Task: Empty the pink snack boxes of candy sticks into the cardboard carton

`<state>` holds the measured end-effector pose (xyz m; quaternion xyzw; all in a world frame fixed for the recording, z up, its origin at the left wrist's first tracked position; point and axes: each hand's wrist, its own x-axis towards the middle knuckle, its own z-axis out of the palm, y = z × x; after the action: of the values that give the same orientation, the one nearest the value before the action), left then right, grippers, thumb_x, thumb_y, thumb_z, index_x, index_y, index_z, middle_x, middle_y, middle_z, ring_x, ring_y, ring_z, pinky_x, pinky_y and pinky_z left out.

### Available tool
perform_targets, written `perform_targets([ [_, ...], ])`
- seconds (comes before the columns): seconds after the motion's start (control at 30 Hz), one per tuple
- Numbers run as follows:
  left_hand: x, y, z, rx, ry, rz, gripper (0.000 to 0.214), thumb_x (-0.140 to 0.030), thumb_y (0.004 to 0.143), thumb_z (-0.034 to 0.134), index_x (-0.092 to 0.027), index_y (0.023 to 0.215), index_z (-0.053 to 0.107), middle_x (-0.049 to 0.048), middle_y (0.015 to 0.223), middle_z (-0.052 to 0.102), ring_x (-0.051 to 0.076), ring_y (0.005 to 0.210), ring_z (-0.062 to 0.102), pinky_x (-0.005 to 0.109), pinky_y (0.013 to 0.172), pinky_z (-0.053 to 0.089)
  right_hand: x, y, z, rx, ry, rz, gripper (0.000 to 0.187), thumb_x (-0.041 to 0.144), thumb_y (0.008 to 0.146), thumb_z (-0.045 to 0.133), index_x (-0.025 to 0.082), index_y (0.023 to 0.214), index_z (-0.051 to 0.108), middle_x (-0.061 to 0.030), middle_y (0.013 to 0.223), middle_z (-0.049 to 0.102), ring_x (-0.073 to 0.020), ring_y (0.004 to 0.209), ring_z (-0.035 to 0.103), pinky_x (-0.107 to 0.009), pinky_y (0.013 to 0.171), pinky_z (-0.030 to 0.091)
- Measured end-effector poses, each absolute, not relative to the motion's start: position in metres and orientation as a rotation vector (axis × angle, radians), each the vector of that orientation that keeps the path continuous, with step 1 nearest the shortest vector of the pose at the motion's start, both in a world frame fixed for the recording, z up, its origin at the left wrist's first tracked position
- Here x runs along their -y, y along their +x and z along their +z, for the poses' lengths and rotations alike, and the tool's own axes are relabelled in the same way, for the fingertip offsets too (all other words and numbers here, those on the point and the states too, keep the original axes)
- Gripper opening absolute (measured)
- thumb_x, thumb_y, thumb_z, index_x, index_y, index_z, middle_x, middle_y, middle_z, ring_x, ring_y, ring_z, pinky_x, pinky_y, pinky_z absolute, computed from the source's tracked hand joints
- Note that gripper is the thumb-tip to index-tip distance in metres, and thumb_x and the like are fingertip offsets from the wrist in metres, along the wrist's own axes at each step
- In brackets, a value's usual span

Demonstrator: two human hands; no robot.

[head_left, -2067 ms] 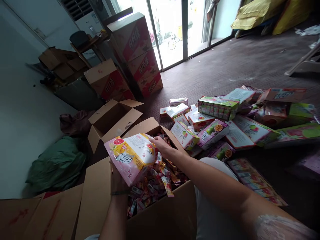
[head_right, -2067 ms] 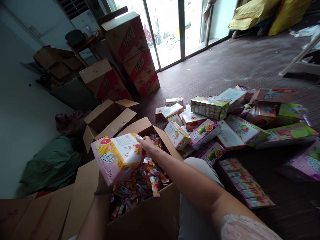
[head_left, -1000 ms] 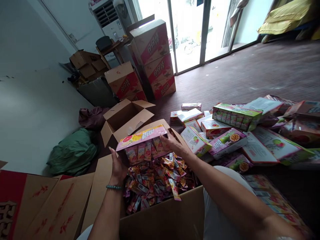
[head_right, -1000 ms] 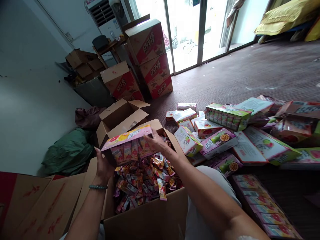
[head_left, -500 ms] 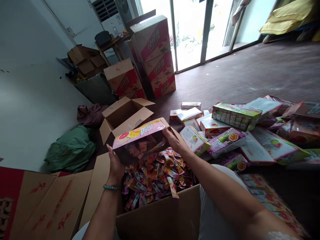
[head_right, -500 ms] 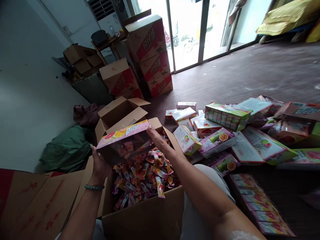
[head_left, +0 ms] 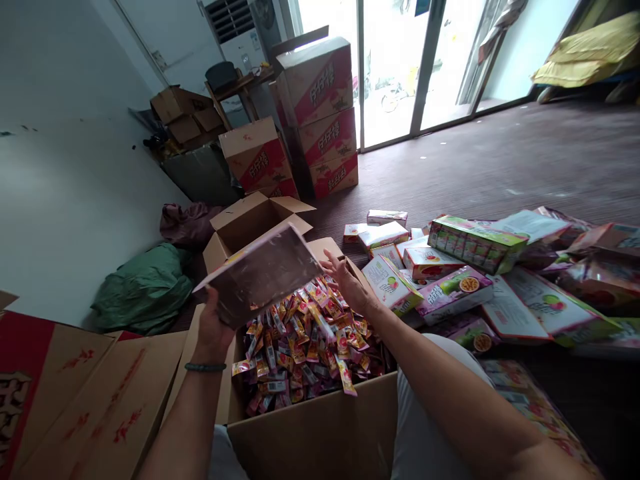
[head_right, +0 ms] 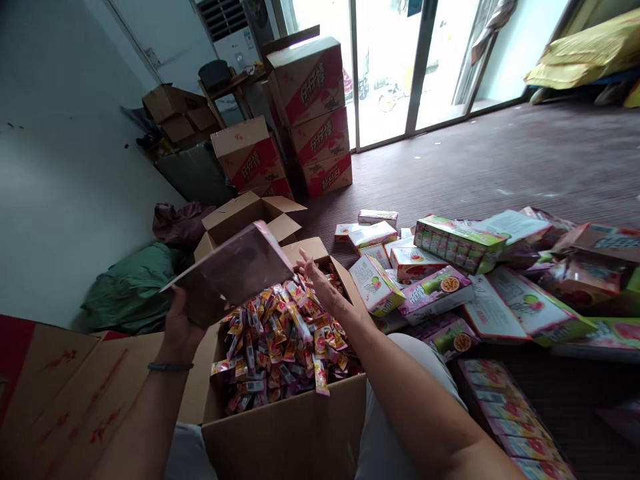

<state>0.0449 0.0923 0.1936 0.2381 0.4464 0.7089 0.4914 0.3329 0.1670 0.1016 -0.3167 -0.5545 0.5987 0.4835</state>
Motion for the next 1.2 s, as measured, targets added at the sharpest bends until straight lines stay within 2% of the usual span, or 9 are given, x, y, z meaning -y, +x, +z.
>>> perform_targets([
  [0.1, -0.076, 0.003, 0.200, -0.938, 0.618, 1.798, 0.058, -0.064, 0.084, 0.058, -0.030, 0.131, 0.060, 0.0097, 0.130, 0.067, 0.032, 0.114, 0.065, 0.057, 0.088, 0.057, -0.166, 0.335, 0.097, 1.480, -0.996, 1.333, 0.086, 0.080, 0.086, 0.037, 0.033, 0.157, 0.022, -0.0053, 0.162, 0.026, -0.0271, 0.150, 0.023, -0.052, 0.120, 0.021],
  [0.2, -0.056, -0.047, 0.185, -0.825, 0.554, 1.784, 0.076, -0.073, 0.075, 0.061, -0.029, 0.137, 0.055, 0.0125, 0.126, 0.069, 0.036, 0.105, 0.068, 0.062, 0.080, 0.058, -0.168, 0.328, 0.090, 1.708, -1.250, 1.137, 0.095, 0.080, 0.080, 0.047, 0.029, 0.157, 0.025, -0.0067, 0.163, 0.023, -0.0291, 0.152, 0.013, -0.051, 0.122, 0.012],
  [0.37, -0.031, -0.091, 0.137, -0.727, 0.227, 1.769, 0.070, -0.076, 0.074, 0.060, -0.034, 0.130, 0.061, 0.0089, 0.116, 0.073, 0.036, 0.102, 0.068, 0.070, 0.088, 0.051, -0.193, 0.280, 0.071, 1.946, -1.539, 1.000, 0.092, 0.077, 0.082, 0.046, 0.030, 0.158, 0.022, -0.0092, 0.163, 0.024, -0.0325, 0.151, 0.016, -0.055, 0.118, 0.019],
  [0.47, -0.030, -0.095, 0.132, -0.814, 0.167, 1.879, 0.061, -0.075, 0.078, 0.056, -0.036, 0.125, 0.064, 0.0047, 0.112, 0.075, 0.031, 0.096, 0.069, 0.061, 0.083, 0.056, -0.203, 0.228, 0.059, 2.151, -1.613, 1.091, 0.092, 0.079, 0.083, 0.042, 0.033, 0.158, 0.019, -0.0112, 0.163, 0.022, -0.0368, 0.148, 0.021, -0.059, 0.114, 0.024],
  [0.6, -0.036, -0.100, 0.150, -0.933, 0.168, 2.020, 0.059, -0.071, 0.090, 0.033, -0.034, 0.120, 0.067, 0.0016, 0.116, 0.072, 0.026, 0.090, 0.068, 0.044, 0.066, 0.061, -0.176, 0.159, 0.036, 2.560, -1.592, 0.988, 0.103, 0.087, 0.066, 0.057, 0.043, 0.154, 0.027, -0.0133, 0.158, 0.029, -0.0459, 0.137, 0.035, -0.068, 0.105, 0.026],
  [0.67, -0.036, -0.106, 0.158, -0.957, 0.153, 2.054, 0.063, -0.073, 0.089, 0.027, -0.035, 0.120, 0.067, 0.0009, 0.119, 0.071, 0.026, 0.088, 0.068, 0.042, 0.060, 0.060, -0.146, 0.137, 0.023, 2.742, -1.420, 0.840, 0.098, 0.086, 0.064, 0.059, 0.040, 0.148, 0.041, -0.0147, 0.151, 0.038, -0.0442, 0.132, 0.039, -0.067, 0.104, 0.026],
  [0.8, -0.028, -0.124, 0.163, -1.020, 0.157, 2.081, 0.062, -0.078, 0.084, 0.036, -0.040, 0.123, 0.064, -0.0015, 0.125, 0.068, 0.026, 0.089, 0.066, 0.042, 0.058, 0.059, -0.087, 0.121, -0.011, 2.997, -0.920, 0.649, 0.073, 0.077, 0.067, 0.064, 0.029, 0.121, 0.067, -0.0149, 0.136, 0.049, -0.0417, 0.129, 0.038, -0.068, 0.104, 0.025],
  [1.03, -0.025, -0.128, 0.156, -1.172, 0.090, 2.065, 0.061, -0.078, 0.083, 0.034, -0.039, 0.115, 0.067, -0.0031, 0.112, 0.071, 0.023, 0.091, 0.064, 0.038, 0.064, 0.058, -0.058, 0.101, -0.079, 3.068, -0.772, 0.728, 0.067, 0.065, 0.082, 0.055, 0.023, 0.135, 0.058, -0.0179, 0.148, 0.043, -0.0416, 0.137, 0.031, -0.068, 0.107, 0.023],
  [1.2, -0.035, -0.112, 0.155, -1.128, 0.063, 1.992, 0.060, -0.075, 0.087, 0.030, -0.040, 0.120, 0.065, -0.0048, 0.113, 0.072, 0.022, 0.087, 0.065, 0.039, 0.061, 0.059, -0.064, 0.092, -0.064, 3.074, -0.760, 0.746, 0.073, 0.063, 0.078, 0.063, 0.023, 0.138, 0.054, -0.0190, 0.149, 0.042, -0.0422, 0.133, 0.036, -0.070, 0.106, 0.025],
])
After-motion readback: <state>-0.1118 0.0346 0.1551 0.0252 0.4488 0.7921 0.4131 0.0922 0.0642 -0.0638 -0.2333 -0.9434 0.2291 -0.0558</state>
